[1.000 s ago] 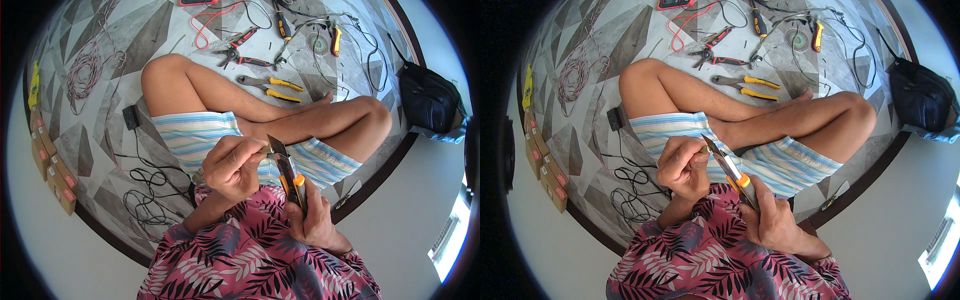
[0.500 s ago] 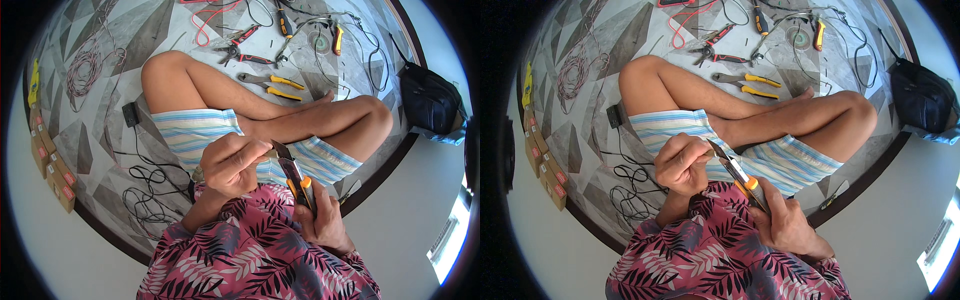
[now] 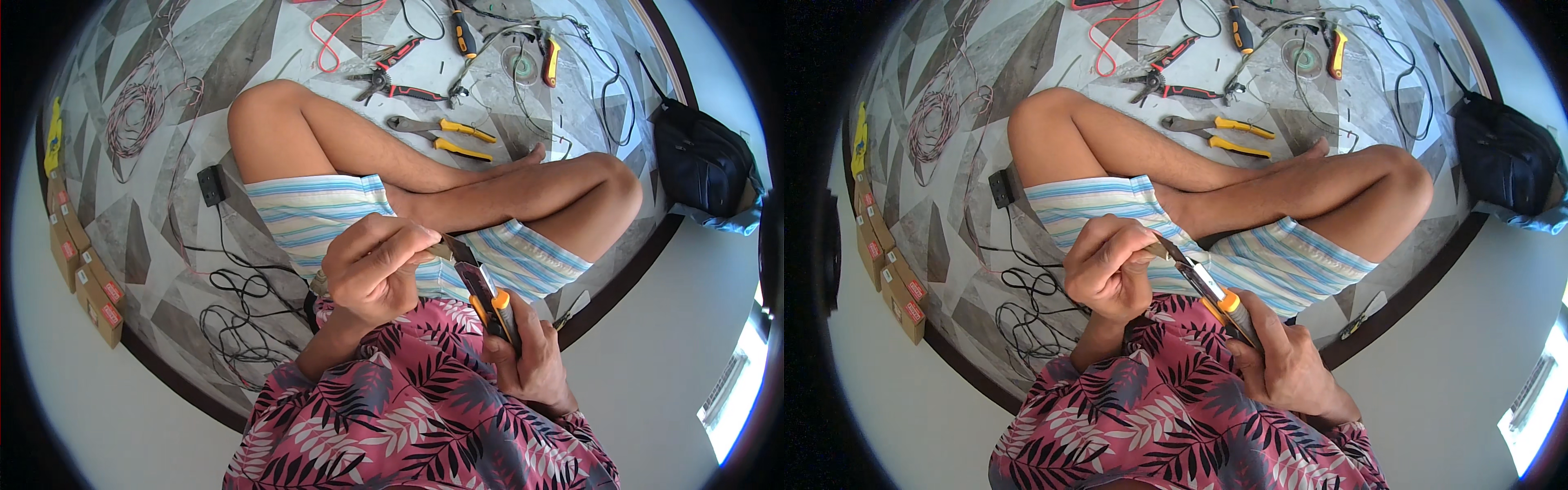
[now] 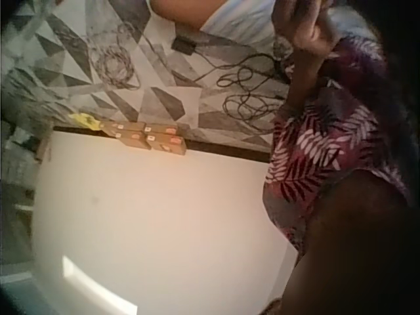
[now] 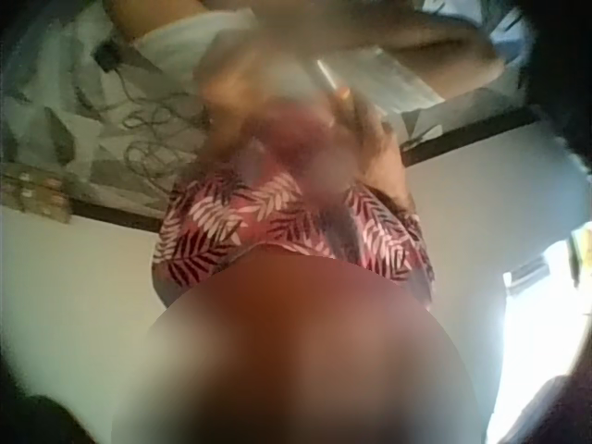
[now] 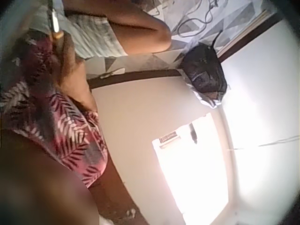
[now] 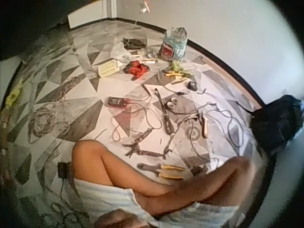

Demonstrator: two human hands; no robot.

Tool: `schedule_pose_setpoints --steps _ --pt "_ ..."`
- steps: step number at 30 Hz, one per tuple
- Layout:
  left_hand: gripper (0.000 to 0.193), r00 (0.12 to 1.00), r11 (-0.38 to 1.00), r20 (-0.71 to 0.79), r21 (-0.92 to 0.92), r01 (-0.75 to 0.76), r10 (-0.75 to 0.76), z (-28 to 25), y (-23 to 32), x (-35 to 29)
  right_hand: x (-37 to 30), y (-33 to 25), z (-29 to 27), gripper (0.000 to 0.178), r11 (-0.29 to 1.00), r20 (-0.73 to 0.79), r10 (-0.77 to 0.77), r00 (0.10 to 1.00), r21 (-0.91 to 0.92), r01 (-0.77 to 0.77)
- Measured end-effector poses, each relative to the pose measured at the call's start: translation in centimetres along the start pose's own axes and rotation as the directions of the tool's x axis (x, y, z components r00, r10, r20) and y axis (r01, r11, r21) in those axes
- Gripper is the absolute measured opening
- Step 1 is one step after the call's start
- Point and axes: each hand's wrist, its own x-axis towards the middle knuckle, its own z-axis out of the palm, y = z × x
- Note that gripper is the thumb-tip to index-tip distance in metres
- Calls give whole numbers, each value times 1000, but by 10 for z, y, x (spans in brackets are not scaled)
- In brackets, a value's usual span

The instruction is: Repairing or assembling a electrical power plug using various hand tools while sitting on the floor.

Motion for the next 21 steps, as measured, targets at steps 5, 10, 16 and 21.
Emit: schedule_pose_setpoints --steps 5,10,16,21 --pt "34 995 994 29 50 -101 100 -1 -7 -2 -2 -2 -5 57 998 37 65 997 22 -66" --pt "32 993 994 20 3 -113 113 -1 -8 -4 -2 -5 -9 55 999 39 38 999 -7 -38" --pt "33 991 992 39 -16 -128 129 -3 -8 -2 0 -11 -14 53 993 78 115 990 22 -117" --pt "30 987 991 87 14 -133 131 -7 -8 -1 -1 -9 -17 52 993 79 114 990 10 -115"
